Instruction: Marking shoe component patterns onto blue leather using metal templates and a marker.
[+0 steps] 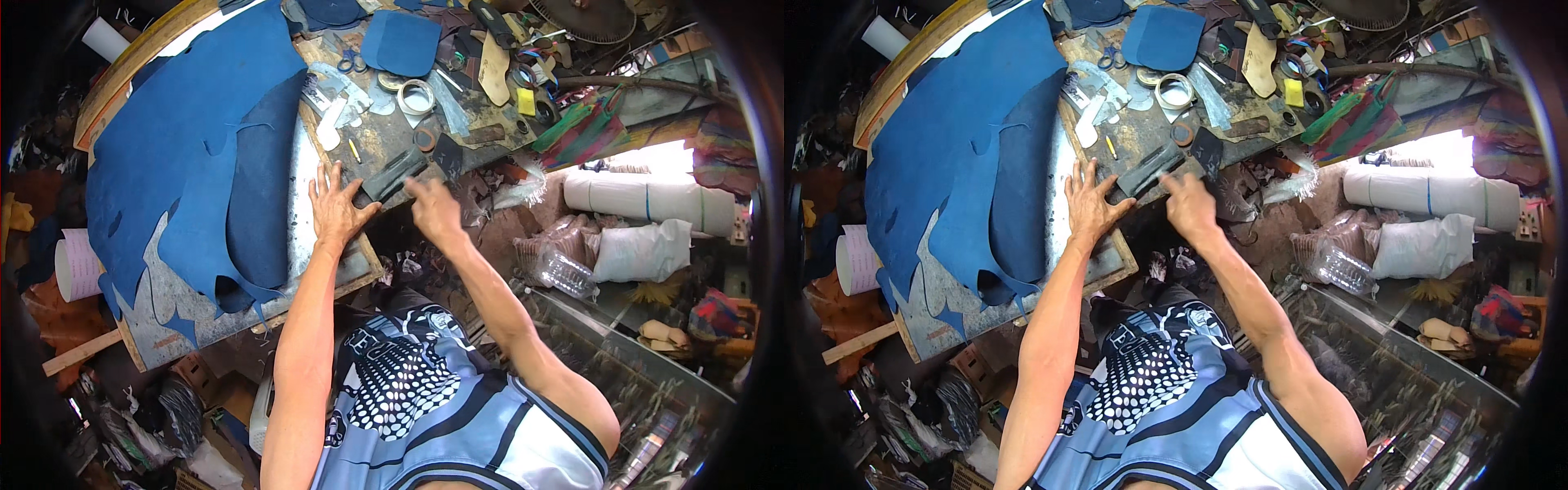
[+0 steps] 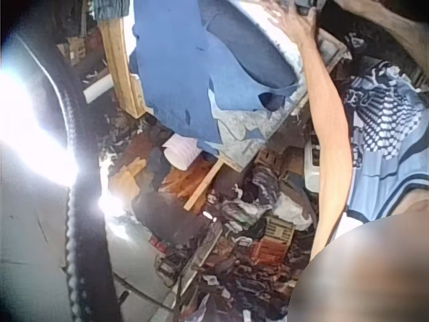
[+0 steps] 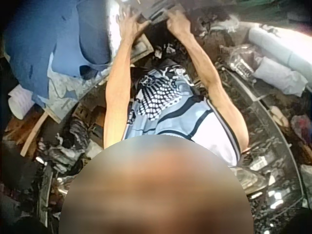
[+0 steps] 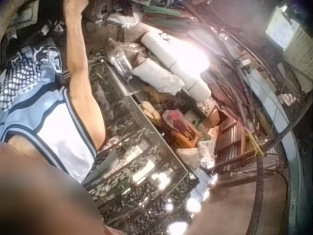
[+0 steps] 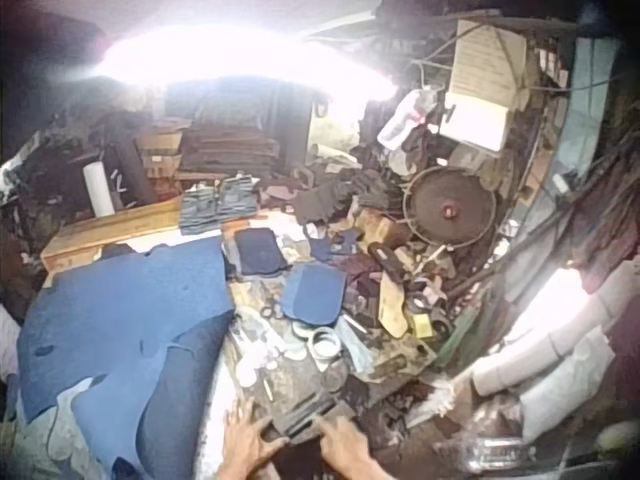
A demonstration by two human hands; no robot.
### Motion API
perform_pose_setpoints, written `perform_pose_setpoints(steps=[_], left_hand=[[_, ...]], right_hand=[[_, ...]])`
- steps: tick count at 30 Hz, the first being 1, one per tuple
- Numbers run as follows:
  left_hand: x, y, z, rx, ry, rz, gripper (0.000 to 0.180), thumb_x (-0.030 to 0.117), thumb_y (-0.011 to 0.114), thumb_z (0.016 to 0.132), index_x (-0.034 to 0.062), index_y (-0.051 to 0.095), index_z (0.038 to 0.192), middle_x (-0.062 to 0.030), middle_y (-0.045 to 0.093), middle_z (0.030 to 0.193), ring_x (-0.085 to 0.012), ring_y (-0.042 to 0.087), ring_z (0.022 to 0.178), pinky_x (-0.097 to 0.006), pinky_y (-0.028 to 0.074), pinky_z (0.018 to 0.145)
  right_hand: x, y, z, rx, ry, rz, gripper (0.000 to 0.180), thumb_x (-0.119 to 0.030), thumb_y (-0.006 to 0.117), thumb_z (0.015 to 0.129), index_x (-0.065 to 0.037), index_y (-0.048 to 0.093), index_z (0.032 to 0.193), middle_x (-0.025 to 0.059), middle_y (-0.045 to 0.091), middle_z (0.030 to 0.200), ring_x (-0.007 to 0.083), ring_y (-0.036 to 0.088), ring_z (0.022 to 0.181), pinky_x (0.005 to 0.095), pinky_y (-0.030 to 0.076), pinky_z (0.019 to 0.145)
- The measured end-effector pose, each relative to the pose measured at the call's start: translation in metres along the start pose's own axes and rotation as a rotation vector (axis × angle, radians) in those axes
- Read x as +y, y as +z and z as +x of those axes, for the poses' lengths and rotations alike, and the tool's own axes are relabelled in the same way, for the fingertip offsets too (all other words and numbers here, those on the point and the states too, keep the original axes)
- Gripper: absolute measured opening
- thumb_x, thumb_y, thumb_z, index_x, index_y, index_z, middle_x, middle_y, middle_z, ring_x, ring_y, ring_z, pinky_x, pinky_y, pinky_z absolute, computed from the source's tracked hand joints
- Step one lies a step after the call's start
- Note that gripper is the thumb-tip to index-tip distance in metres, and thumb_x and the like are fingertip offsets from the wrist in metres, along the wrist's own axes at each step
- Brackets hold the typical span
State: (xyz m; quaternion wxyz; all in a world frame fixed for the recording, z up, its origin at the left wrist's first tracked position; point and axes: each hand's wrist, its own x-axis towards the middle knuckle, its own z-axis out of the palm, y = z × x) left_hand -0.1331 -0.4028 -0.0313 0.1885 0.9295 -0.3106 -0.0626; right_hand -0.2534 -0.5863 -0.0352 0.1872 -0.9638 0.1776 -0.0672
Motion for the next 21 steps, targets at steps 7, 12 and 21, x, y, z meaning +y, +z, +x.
perform_pose_setpoints(steps=[7, 12, 21], left_hand=[[-0.001, 0.0, 0.0, 0.002, -0.005, -0.012, 0.06, 0.054, 0.079, 0.071, 0.0209, 0.072, 0.121, -0.0158, 0.037, 0.155, -0.039, 0.018, 0.149, -0.056, 0.015, 0.119], [-0.001, -0.001, -0.002, 0.023, 0.001, -0.012, 0.061, 0.054, 0.079, 0.071, 0.0208, 0.072, 0.121, -0.016, 0.037, 0.155, -0.0393, 0.018, 0.149, -0.056, 0.015, 0.119], [-0.001, 0.002, 0.0, 0.042, 0.023, -0.02, 0.064, 0.058, 0.078, 0.069, 0.0189, 0.073, 0.12, -0.0164, 0.04, 0.153, -0.0408, 0.021, 0.147, -0.057, 0.015, 0.119]], right_hand=[[0.01, -0.006, 0.008, 0.046, 0.065, 0.008, 0.045, -0.006, 0.062, 0.082, -0.022, 0.067, 0.123, 0.0161, 0.056, 0.094, 0.0364, 0.061, 0.087, 0.0473, 0.053, 0.072], [0.012, -0.006, 0.004, -0.016, 0.051, 0.024, 0.045, -0.009, 0.063, 0.082, -0.021, 0.065, 0.125, 0.0163, 0.056, 0.099, 0.0378, 0.061, 0.092, 0.0493, 0.054, 0.076], [0.019, -0.006, 0.013, 0.036, 0.139, 0.018, 0.046, -0.01, 0.062, 0.082, -0.021, 0.064, 0.126, 0.0146, 0.055, 0.099, 0.0377, 0.062, 0.088, 0.0493, 0.054, 0.074]])
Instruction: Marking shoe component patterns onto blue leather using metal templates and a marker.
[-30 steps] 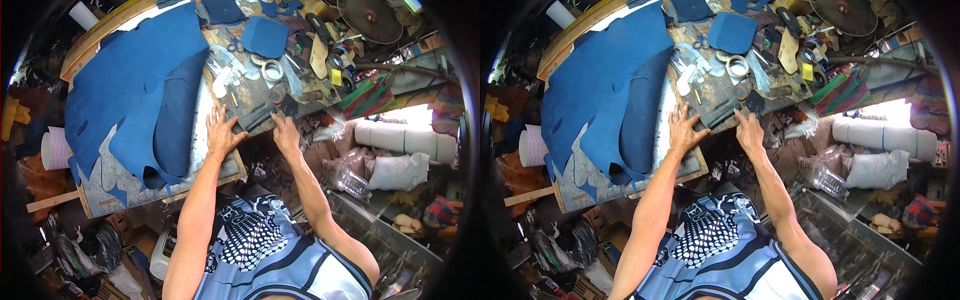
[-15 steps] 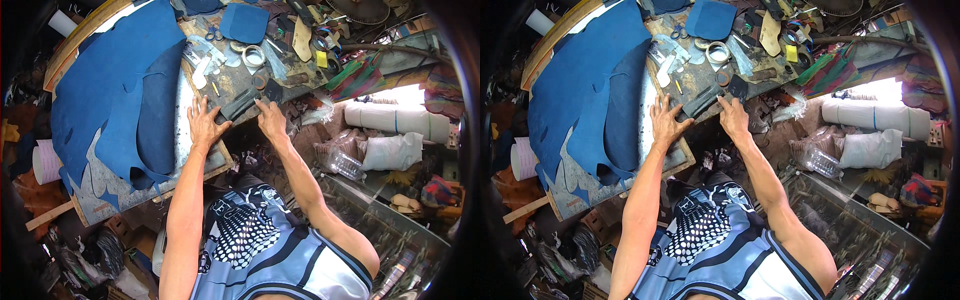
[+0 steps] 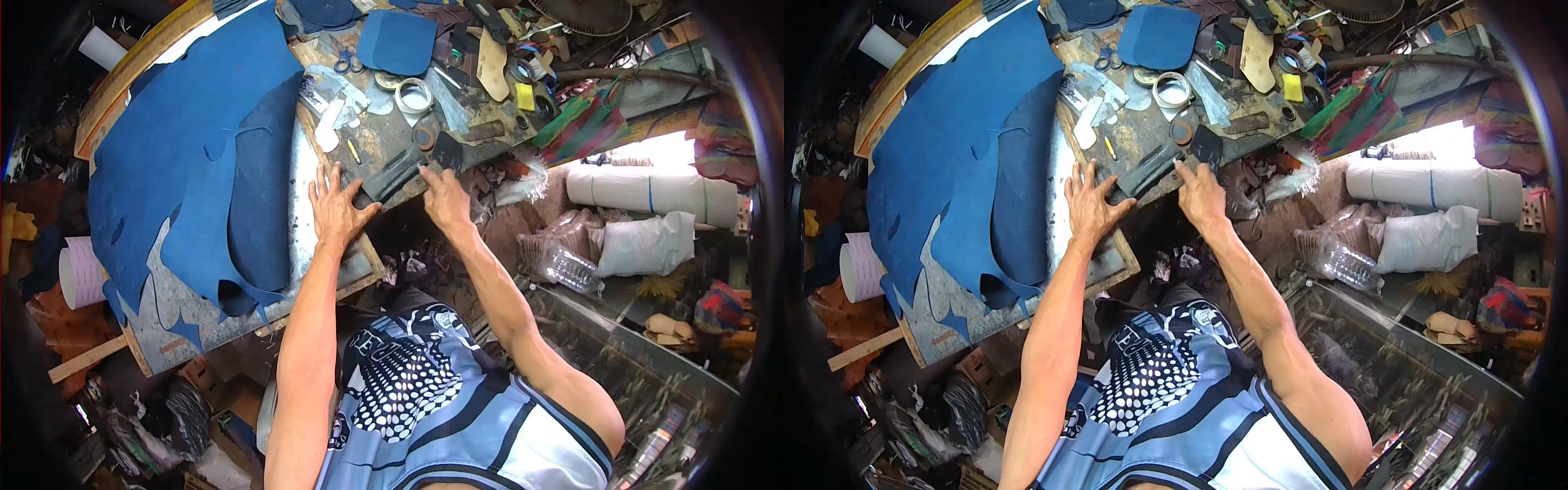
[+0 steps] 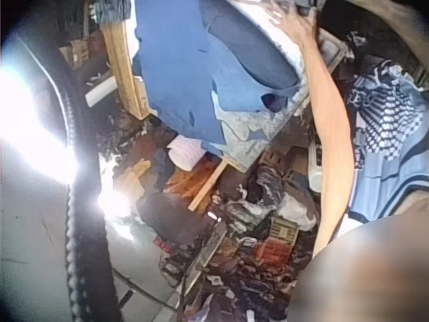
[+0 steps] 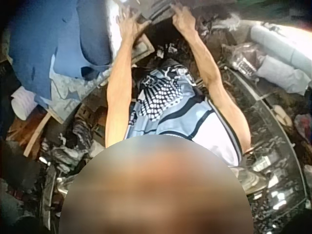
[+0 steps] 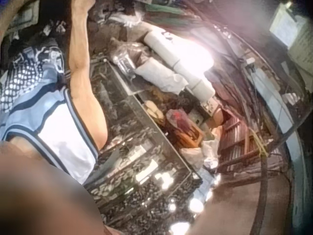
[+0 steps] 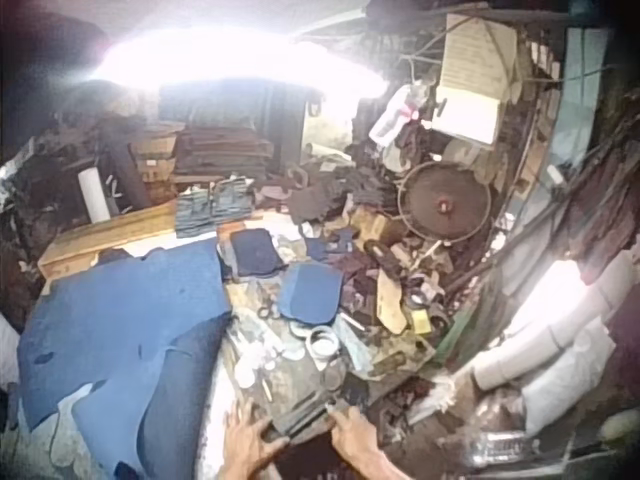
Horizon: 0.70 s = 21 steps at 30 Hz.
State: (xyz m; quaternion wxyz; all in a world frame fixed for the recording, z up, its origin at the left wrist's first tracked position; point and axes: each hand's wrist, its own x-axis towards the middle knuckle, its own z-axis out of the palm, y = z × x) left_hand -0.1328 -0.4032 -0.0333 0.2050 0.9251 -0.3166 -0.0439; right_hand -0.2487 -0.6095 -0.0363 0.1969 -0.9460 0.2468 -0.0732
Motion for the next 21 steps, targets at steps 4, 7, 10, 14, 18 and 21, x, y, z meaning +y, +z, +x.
perform_pose_setpoints(steps=[4, 7, 10, 14, 18, 21], left_hand=[[-0.002, 0.0, 0.002, -0.013, -0.024, 0.009, 0.064, 0.058, 0.078, 0.07, 0.0196, 0.072, 0.121, -0.0159, 0.039, 0.154, -0.0395, 0.021, 0.147, -0.056, 0.015, 0.12], [0.003, -0.003, 0.001, -0.027, -0.027, 0.003, 0.064, 0.058, 0.079, 0.07, 0.0196, 0.073, 0.121, -0.0149, 0.039, 0.154, -0.0383, 0.02, 0.148, -0.056, 0.015, 0.12], [-0.001, -0.001, 0.0, -0.058, -0.041, -0.01, 0.062, 0.054, 0.08, 0.07, 0.0212, 0.071, 0.122, -0.0153, 0.036, 0.157, -0.0382, 0.018, 0.149, -0.056, 0.013, 0.12], [0.001, -0.001, -0.001, -0.05, -0.037, -0.02, 0.062, 0.054, 0.08, 0.07, 0.0211, 0.071, 0.122, -0.0158, 0.036, 0.156, -0.0388, 0.018, 0.149, -0.056, 0.013, 0.12], [0.0, -0.002, -0.002, -0.042, -0.043, -0.021, 0.062, 0.053, 0.08, 0.07, 0.0206, 0.071, 0.122, -0.0162, 0.036, 0.156, -0.0395, 0.018, 0.149, -0.056, 0.013, 0.12], [0.003, -0.003, -0.002, -0.038, -0.035, -0.027, 0.062, 0.052, 0.08, 0.069, 0.0204, 0.071, 0.121, -0.0164, 0.037, 0.155, -0.0398, 0.019, 0.148, -0.056, 0.014, 0.12]], right_hand=[[-0.025, 0.003, -0.029, -0.154, -0.258, -0.011, 0.045, -0.011, 0.062, 0.083, -0.021, 0.063, 0.128, 0.0149, 0.056, 0.097, 0.0363, 0.061, 0.094, 0.0497, 0.054, 0.073], [0.002, 0.002, -0.002, 0.017, -0.016, 0.001, 0.045, -0.009, 0.062, 0.083, -0.022, 0.063, 0.126, 0.016, 0.056, 0.096, 0.0361, 0.061, 0.091, 0.0497, 0.053, 0.073], [-0.013, 0.009, -0.024, -0.094, -0.202, -0.024, 0.047, -0.008, 0.062, 0.083, -0.023, 0.064, 0.128, 0.0161, 0.055, 0.1, 0.036, 0.061, 0.092, 0.0487, 0.053, 0.073], [-0.004, 0.0, -0.007, -0.016, -0.072, -0.024, 0.046, -0.009, 0.062, 0.083, -0.025, 0.065, 0.127, 0.016, 0.055, 0.097, 0.0354, 0.061, 0.09, 0.0475, 0.053, 0.076], [-0.027, 0.001, -0.028, -0.114, -0.214, -0.039, 0.043, -0.008, 0.061, 0.083, -0.026, 0.066, 0.122, 0.0148, 0.055, 0.098, 0.0358, 0.061, 0.089, 0.0466, 0.054, 0.073], [-0.011, 0.003, -0.013, -0.048, -0.047, 0.001, 0.047, -0.007, 0.062, 0.082, -0.025, 0.064, 0.125, 0.0156, 0.055, 0.098, 0.0362, 0.061, 0.091, 0.0482, 0.054, 0.073]])
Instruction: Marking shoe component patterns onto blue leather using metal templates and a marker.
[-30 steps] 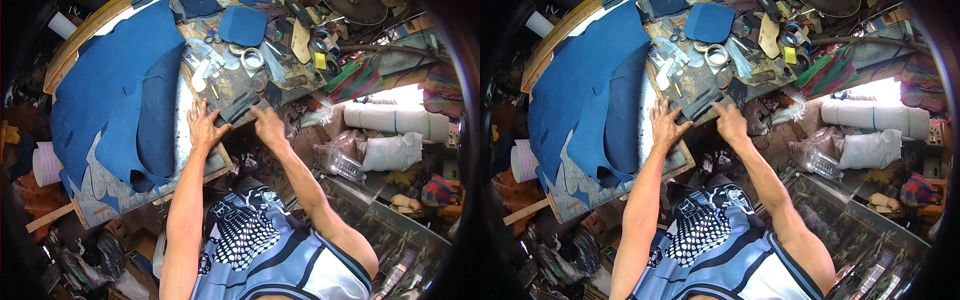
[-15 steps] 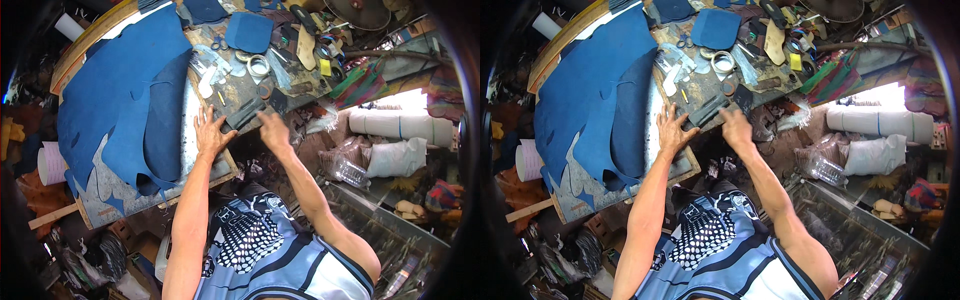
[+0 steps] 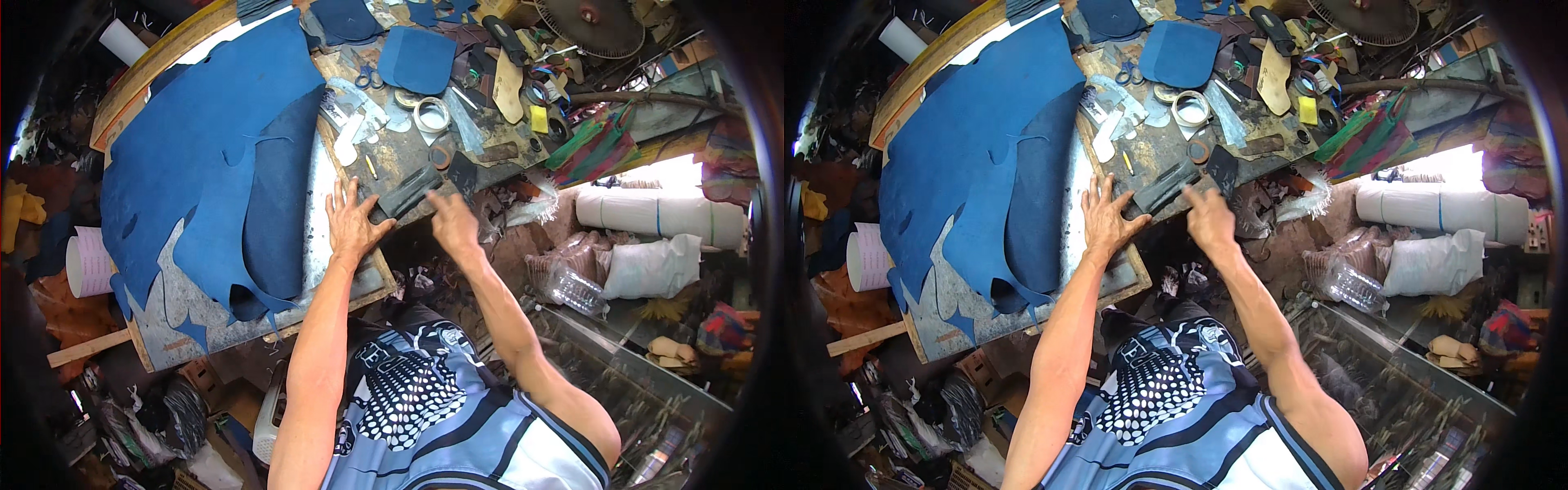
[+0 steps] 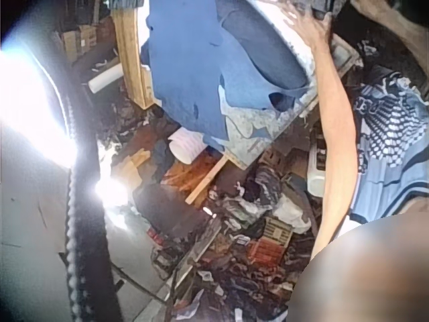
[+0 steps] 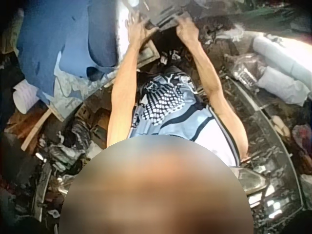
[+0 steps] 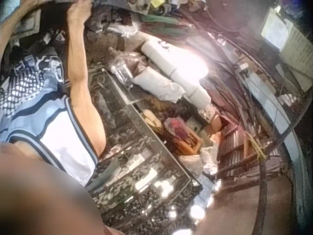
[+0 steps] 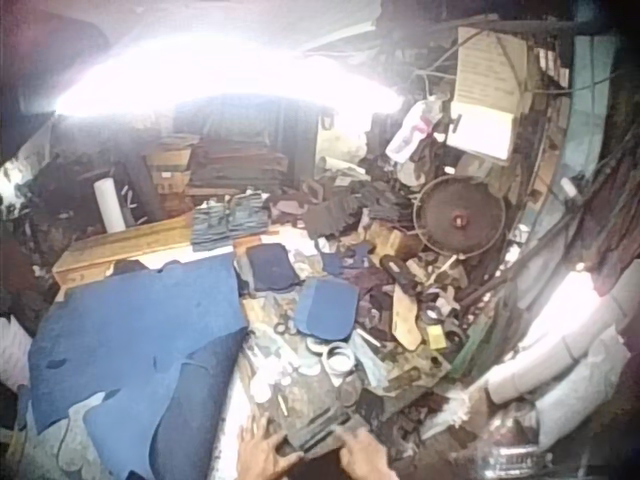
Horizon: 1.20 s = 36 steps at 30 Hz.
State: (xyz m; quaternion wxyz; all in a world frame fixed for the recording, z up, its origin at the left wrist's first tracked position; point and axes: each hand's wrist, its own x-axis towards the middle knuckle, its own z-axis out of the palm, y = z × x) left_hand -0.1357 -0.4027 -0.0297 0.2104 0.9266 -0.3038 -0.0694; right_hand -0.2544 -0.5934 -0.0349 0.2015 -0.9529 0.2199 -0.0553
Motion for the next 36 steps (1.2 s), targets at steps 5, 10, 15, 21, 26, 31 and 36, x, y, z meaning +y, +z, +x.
perform_pose_setpoints(steps=[5, 10, 15, 21, 26, 31, 36], left_hand=[[-0.003, 0.003, 0.001, 0.009, 0.014, 0.012, 0.061, 0.052, 0.08, 0.069, 0.0205, 0.072, 0.12, -0.0169, 0.039, 0.154, -0.04, 0.021, 0.148, -0.056, 0.016, 0.119], [-0.004, 0.002, 0.002, 0.011, 0.023, 0.047, 0.062, 0.057, 0.078, 0.071, 0.0197, 0.072, 0.12, -0.0167, 0.04, 0.154, -0.0402, 0.022, 0.147, -0.056, 0.015, 0.119], [-0.002, 0.001, 0.002, -0.003, 0.02, 0.053, 0.061, 0.055, 0.078, 0.071, 0.0209, 0.072, 0.121, -0.0166, 0.039, 0.154, -0.0403, 0.022, 0.147, -0.056, 0.015, 0.119], [-0.003, 0.003, 0.003, -0.006, 0.001, 0.056, 0.061, 0.055, 0.078, 0.071, 0.0207, 0.072, 0.12, -0.0166, 0.04, 0.154, -0.0395, 0.021, 0.148, -0.056, 0.015, 0.119], [-0.004, 0.002, 0.002, -0.014, 0.0, 0.057, 0.06, 0.055, 0.078, 0.071, 0.0209, 0.072, 0.121, -0.0159, 0.039, 0.154, -0.039, 0.02, 0.148, -0.055, 0.014, 0.12], [-0.001, 0.001, 0.001, -0.002, 0.007, 0.046, 0.06, 0.055, 0.078, 0.071, 0.0215, 0.072, 0.121, -0.0156, 0.039, 0.154, -0.0387, 0.02, 0.148, -0.055, 0.013, 0.12], [-0.003, 0.003, 0.002, -0.007, -0.004, 0.045, 0.06, 0.055, 0.079, 0.071, 0.0219, 0.072, 0.12, -0.0154, 0.038, 0.155, -0.0387, 0.02, 0.148, -0.056, 0.013, 0.12]], right_hand=[[-0.008, 0.011, -0.018, -0.001, -0.25, 0.023, 0.044, -0.008, 0.06, 0.083, -0.021, 0.065, 0.125, 0.016, 0.055, 0.095, 0.0372, 0.061, 0.088, 0.0487, 0.053, 0.073], [0.001, 0.008, -0.001, 0.006, -0.086, -0.036, 0.044, -0.009, 0.062, 0.083, -0.023, 0.066, 0.125, 0.0165, 0.056, 0.095, 0.0368, 0.062, 0.088, 0.0475, 0.054, 0.073], [0.012, 0.007, 0.006, 0.036, -0.062, 0.002, 0.045, -0.009, 0.063, 0.082, -0.022, 0.064, 0.126, 0.0162, 0.054, 0.096, 0.0367, 0.061, 0.089, 0.0481, 0.054, 0.073], [0.011, -0.003, 0.0, -0.016, -0.101, 0.027, 0.044, -0.009, 0.062, 0.083, -0.018, 0.064, 0.126, 0.0179, 0.055, 0.099, 0.0383, 0.062, 0.09, 0.0493, 0.054, 0.076], [-0.004, 0.007, -0.015, -0.074, -0.23, -0.004, 0.047, -0.009, 0.063, 0.083, -0.019, 0.062, 0.129, 0.0184, 0.055, 0.099, 0.0381, 0.062, 0.092, 0.0497, 0.055, 0.076], [0.014, 0.004, 0.003, 0.057, -0.019, 0.057, 0.045, -0.009, 0.061, 0.082, -0.021, 0.065, 0.125, 0.0146, 0.054, 0.092, 0.0356, 0.061, 0.083, 0.0473, 0.054, 0.072], [0.013, 0.002, 0.004, -0.004, -0.02, 0.031, 0.043, -0.011, 0.061, 0.084, -0.023, 0.064, 0.125, 0.0163, 0.055, 0.096, 0.0372, 0.062, 0.089, 0.0472, 0.054, 0.074]])
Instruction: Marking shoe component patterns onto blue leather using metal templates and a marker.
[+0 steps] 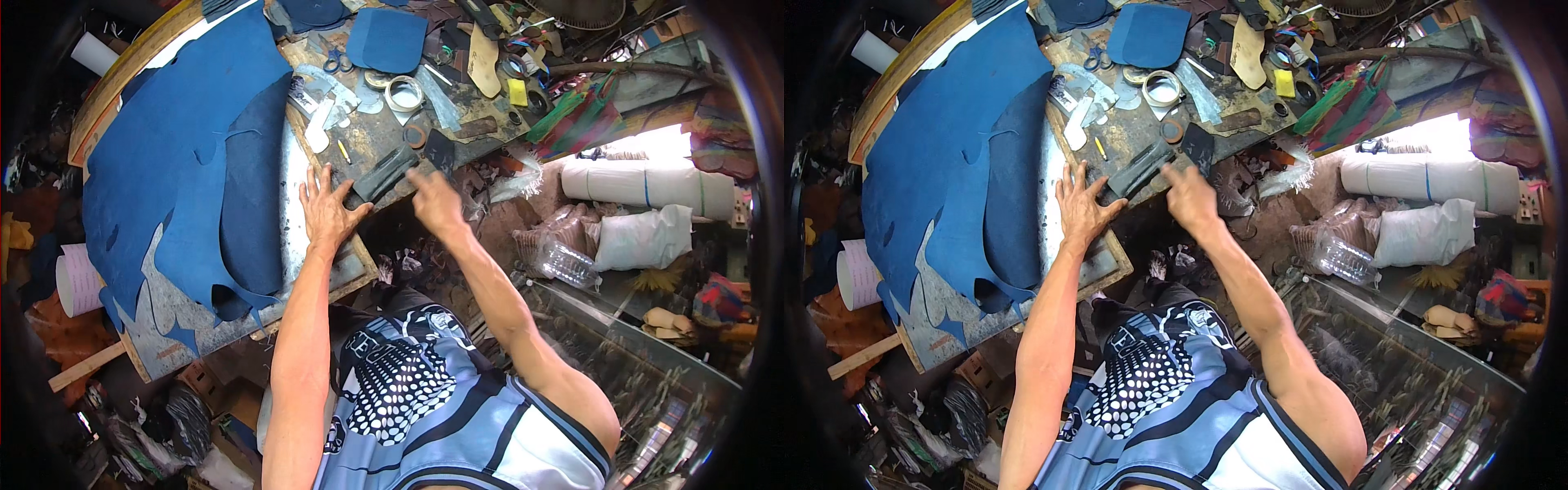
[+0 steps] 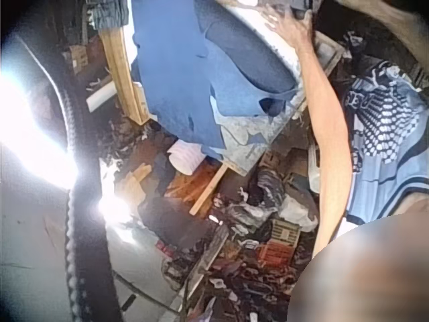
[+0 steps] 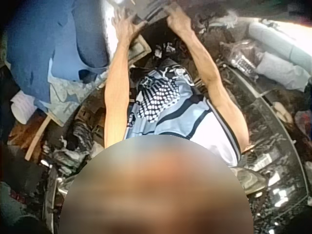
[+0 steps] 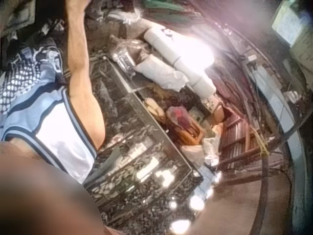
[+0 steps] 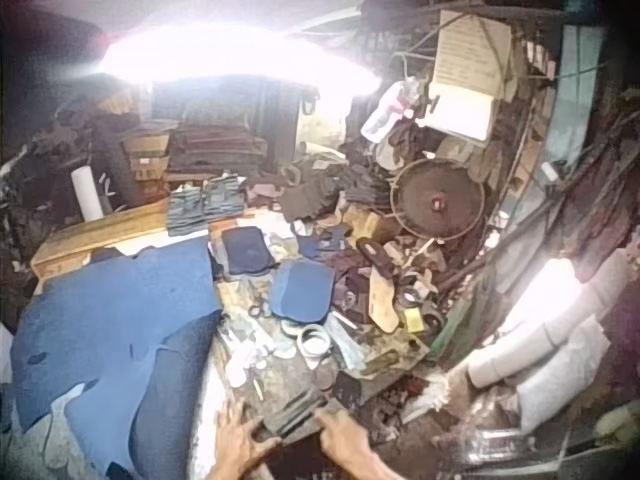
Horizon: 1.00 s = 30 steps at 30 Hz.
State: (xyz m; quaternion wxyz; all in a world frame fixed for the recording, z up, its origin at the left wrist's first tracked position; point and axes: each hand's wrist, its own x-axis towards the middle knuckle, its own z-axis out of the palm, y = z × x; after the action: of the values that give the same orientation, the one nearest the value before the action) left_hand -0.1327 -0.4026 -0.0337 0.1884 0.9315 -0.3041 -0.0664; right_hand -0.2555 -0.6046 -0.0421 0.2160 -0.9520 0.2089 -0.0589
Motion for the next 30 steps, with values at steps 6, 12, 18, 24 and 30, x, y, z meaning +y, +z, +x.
perform_pose_setpoints(steps=[6, 12, 18, 24, 30], left_hand=[[0.0, -0.002, -0.001, 0.0, 0.0, 0.006, 0.06, 0.054, 0.079, 0.071, 0.0212, 0.072, 0.12, -0.0155, 0.038, 0.154, -0.0389, 0.02, 0.148, -0.056, 0.014, 0.12], [0.0, -0.001, 0.0, 0.005, 0.01, 0.005, 0.06, 0.054, 0.079, 0.07, 0.0212, 0.072, 0.12, -0.0163, 0.04, 0.153, -0.0392, 0.02, 0.148, -0.056, 0.015, 0.119], [0.001, -0.001, 0.0, 0.02, 0.018, -0.018, 0.06, 0.054, 0.079, 0.071, 0.0206, 0.072, 0.12, -0.0165, 0.04, 0.154, -0.0391, 0.02, 0.148, -0.056, 0.015, 0.119], [0.002, -0.001, 0.0, 0.019, 0.018, -0.001, 0.06, 0.054, 0.079, 0.071, 0.0204, 0.072, 0.121, -0.0151, 0.039, 0.154, -0.0389, 0.02, 0.148, -0.056, 0.015, 0.119], [0.002, -0.002, 0.0, 0.004, 0.015, 0.001, 0.064, 0.058, 0.077, 0.071, 0.0185, 0.072, 0.121, -0.0161, 0.039, 0.154, -0.0395, 0.021, 0.148, -0.056, 0.014, 0.12]], right_hand=[[-0.012, 0.005, -0.013, -0.021, -0.212, 0.068, 0.045, -0.008, 0.062, 0.083, -0.019, 0.064, 0.127, 0.0177, 0.053, 0.093, 0.0385, 0.061, 0.082, 0.0466, 0.053, 0.071], [-0.016, 0.007, -0.019, -0.028, -0.214, 0.043, 0.047, -0.008, 0.061, 0.083, -0.019, 0.063, 0.129, 0.0168, 0.053, 0.096, 0.0371, 0.062, 0.085, 0.046, 0.054, 0.072], [-0.002, 0.009, -0.009, 0.08, -0.175, 0.061, 0.046, -0.006, 0.063, 0.081, -0.02, 0.064, 0.125, 0.0162, 0.053, 0.092, 0.038, 0.06, 0.079, 0.0461, 0.052, 0.071], [0.003, -0.005, -0.001, 0.04, 0.077, 0.039, 0.045, -0.006, 0.062, 0.082, -0.02, 0.064, 0.125, 0.0163, 0.053, 0.1, 0.0383, 0.061, 0.088, 0.0476, 0.053, 0.074], [0.008, -0.007, 0.006, 0.03, 0.082, -0.013, 0.043, -0.009, 0.061, 0.083, -0.022, 0.065, 0.123, 0.0167, 0.054, 0.099, 0.0366, 0.062, 0.089, 0.0476, 0.054, 0.074]])
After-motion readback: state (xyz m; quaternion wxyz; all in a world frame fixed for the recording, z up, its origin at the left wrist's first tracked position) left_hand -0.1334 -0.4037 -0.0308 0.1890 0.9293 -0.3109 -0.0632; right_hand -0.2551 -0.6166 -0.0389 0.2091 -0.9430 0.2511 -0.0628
